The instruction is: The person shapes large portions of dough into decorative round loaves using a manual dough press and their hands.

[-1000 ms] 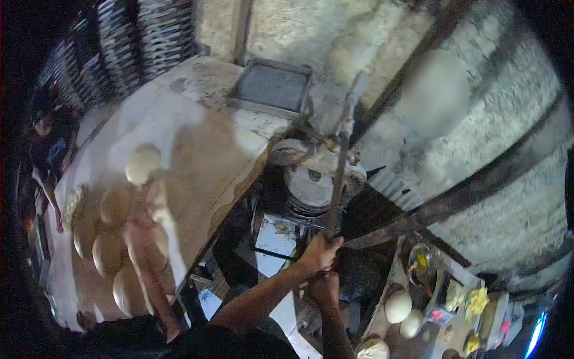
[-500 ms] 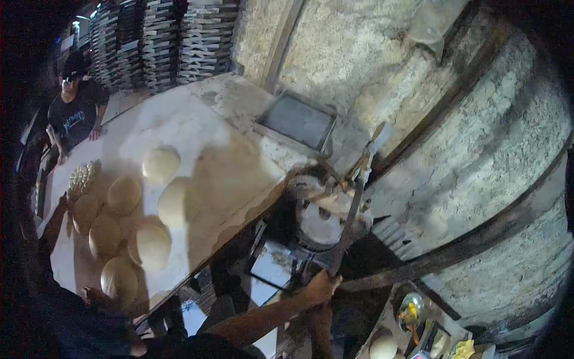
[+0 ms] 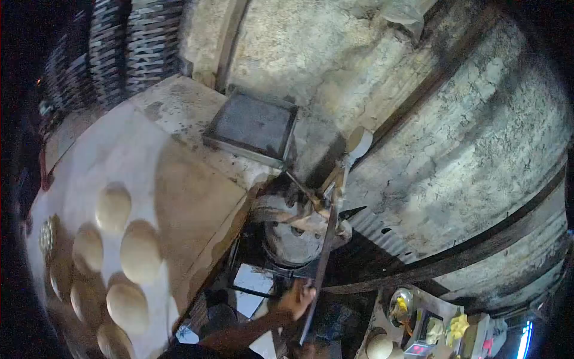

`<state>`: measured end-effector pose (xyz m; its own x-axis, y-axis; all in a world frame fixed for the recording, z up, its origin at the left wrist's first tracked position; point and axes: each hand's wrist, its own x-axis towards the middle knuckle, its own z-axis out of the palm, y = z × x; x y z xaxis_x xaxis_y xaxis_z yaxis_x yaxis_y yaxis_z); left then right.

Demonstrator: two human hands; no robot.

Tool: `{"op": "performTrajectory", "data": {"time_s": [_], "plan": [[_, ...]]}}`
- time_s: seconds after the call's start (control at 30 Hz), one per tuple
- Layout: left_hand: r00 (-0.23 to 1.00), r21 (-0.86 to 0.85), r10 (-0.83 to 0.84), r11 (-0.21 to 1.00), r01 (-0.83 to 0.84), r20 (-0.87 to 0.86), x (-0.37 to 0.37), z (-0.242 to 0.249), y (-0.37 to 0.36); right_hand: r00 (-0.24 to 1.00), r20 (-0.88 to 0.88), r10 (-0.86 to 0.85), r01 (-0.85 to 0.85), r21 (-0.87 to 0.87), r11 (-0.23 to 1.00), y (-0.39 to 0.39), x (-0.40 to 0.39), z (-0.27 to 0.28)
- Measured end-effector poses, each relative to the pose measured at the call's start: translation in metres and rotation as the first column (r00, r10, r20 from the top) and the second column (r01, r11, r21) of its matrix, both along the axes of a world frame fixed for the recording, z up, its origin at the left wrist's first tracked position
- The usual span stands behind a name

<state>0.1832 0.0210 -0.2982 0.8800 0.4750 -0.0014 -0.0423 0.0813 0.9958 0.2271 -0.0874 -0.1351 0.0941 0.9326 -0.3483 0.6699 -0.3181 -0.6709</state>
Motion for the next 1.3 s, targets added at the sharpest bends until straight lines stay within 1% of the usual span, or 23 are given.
{"op": "performTrajectory", "data": {"time_s": [0.07, 0.1, 0.17, 0.23, 0.3, 0.37, 0.4, 0.43, 0.57, 0.6, 0.7, 0.73, 0.77, 0.83, 0.9, 1.0, 1.1, 1.13, 1.17, 1.2, 1.23, 1.27, 1.3], "plan": [[0.994, 0.132, 0.11, 0.986, -0.107, -0.019, 0.036, 0.017, 0.084, 0.986, 0.121, -0.113, 0.111, 0.017, 0.994, 0.015, 0.047, 0.066], [0.97, 0.295, 0.233, 0.924, -0.245, 0.075, 0.044, 0.075, 0.13, 0.962, 0.185, -0.201, 0.198, 0.034, 0.98, 0.019, 0.071, 0.102], [0.919, 0.313, 0.284, 0.877, -0.365, 0.275, 0.095, 0.101, 0.209, 0.876, 0.296, -0.381, 0.371, 0.093, 0.924, 0.024, 0.109, 0.169], [0.889, 0.649, 0.311, 0.608, -0.458, 0.336, 0.143, 0.119, 0.268, 0.773, 0.348, -0.53, 0.504, 0.171, 0.847, 0.032, 0.124, 0.202], [0.956, 0.867, 0.214, 0.417, -0.274, 0.2, 0.192, 0.102, 0.317, 0.702, 0.343, -0.624, 0.581, 0.231, 0.781, 0.043, 0.121, 0.196], [0.965, 0.951, 0.119, 0.236, 0.201, -0.234, 0.219, 0.078, 0.34, 0.661, 0.309, -0.683, 0.632, 0.261, 0.73, 0.055, 0.09, 0.159], [0.901, 0.885, 0.042, 0.216, 0.413, -0.431, 0.22, 0.103, 0.347, 0.654, 0.292, -0.698, 0.649, 0.258, 0.716, 0.063, 0.072, 0.135], [0.912, 0.903, 0.093, 0.207, 0.376, -0.401, 0.225, 0.097, 0.348, 0.653, 0.276, -0.705, 0.66, 0.249, 0.708, 0.072, 0.053, 0.115], [0.927, 0.88, -0.071, 0.297, 0.371, -0.367, 0.215, 0.104, 0.362, 0.621, 0.284, -0.731, 0.699, 0.221, 0.68, 0.1, 0.014, 0.083], [0.946, 0.892, -0.079, 0.314, 0.324, -0.315, 0.212, 0.102, 0.364, 0.599, 0.313, -0.737, 0.693, 0.259, 0.673, 0.103, 0.016, 0.089], [0.989, 0.861, -0.139, 0.495, 0.115, -0.053, 0.218, 0.078, 0.368, 0.462, 0.435, -0.773, 0.605, 0.483, 0.634, 0.111, 0.049, 0.125], [0.988, 0.871, -0.074, 0.466, 0.157, -0.139, 0.223, 0.082, 0.363, 0.388, 0.471, -0.792, 0.531, 0.588, 0.61, 0.115, 0.068, 0.141], [0.976, 0.881, -0.014, 0.429, 0.201, -0.216, 0.229, 0.093, 0.361, 0.303, 0.497, -0.813, 0.428, 0.691, 0.583, 0.117, 0.091, 0.159], [0.996, 0.911, 0.007, 0.404, 0.081, -0.092, 0.218, 0.106, 0.366, 0.111, 0.529, -0.841, 0.167, 0.824, 0.541, 0.131, 0.14, 0.201], [0.999, 0.904, 0.037, 0.426, -0.019, 0.003, 0.227, 0.1, 0.365, -0.082, 0.506, -0.859, -0.065, 0.857, 0.511, 0.149, 0.191, 0.241], [0.994, 0.926, 0.05, 0.37, 0.07, -0.095, 0.224, 0.112, 0.366, -0.35, 0.395, -0.849, -0.262, 0.829, 0.494, 0.197, 0.267, 0.297], [0.964, 0.923, 0.055, 0.307, 0.233, -0.262, 0.197, 0.136, 0.36, -0.631, 0.265, -0.729, -0.233, 0.832, 0.504, 0.239, 0.315, 0.322], [0.948, 0.914, 0.057, 0.29, 0.284, -0.313, 0.183, 0.141, 0.351, -0.675, 0.257, -0.692, -0.206, 0.835, 0.511, 0.251, 0.32, 0.32], [0.955, 0.903, 0.064, 0.35, 0.249, -0.288, 0.168, 0.145, 0.341, -0.423, 0.291, -0.858, -0.094, 0.928, 0.361, 0.265, 0.282, 0.305], [0.942, 0.891, 0.049, 0.344, 0.297, -0.333, 0.156, 0.146, 0.33, -0.597, 0.327, -0.732, -0.333, 0.73, 0.597, 0.218, 0.362, 0.311], [0.928, 0.877, 0.037, 0.341, 0.338, -0.372, 0.144, 0.146, 0.318, -0.419, 0.393, -0.819, -0.326, 0.776, 0.54, 0.208, 0.365, 0.3], [0.978, 0.956, 0.13, 0.268, 0.122, -0.161, 0.127, 0.139, 0.309, -0.085, 0.402, -0.912, -0.237, 0.881, 0.41, 0.195, 0.349, 0.278], [0.977, 0.978, 0.205, 0.18, -0.104, 0.066, 0.106, 0.13, 0.301, 0.228, 0.298, -0.927, -0.104, 0.954, 0.282, 0.181, 0.338, 0.254]]}}
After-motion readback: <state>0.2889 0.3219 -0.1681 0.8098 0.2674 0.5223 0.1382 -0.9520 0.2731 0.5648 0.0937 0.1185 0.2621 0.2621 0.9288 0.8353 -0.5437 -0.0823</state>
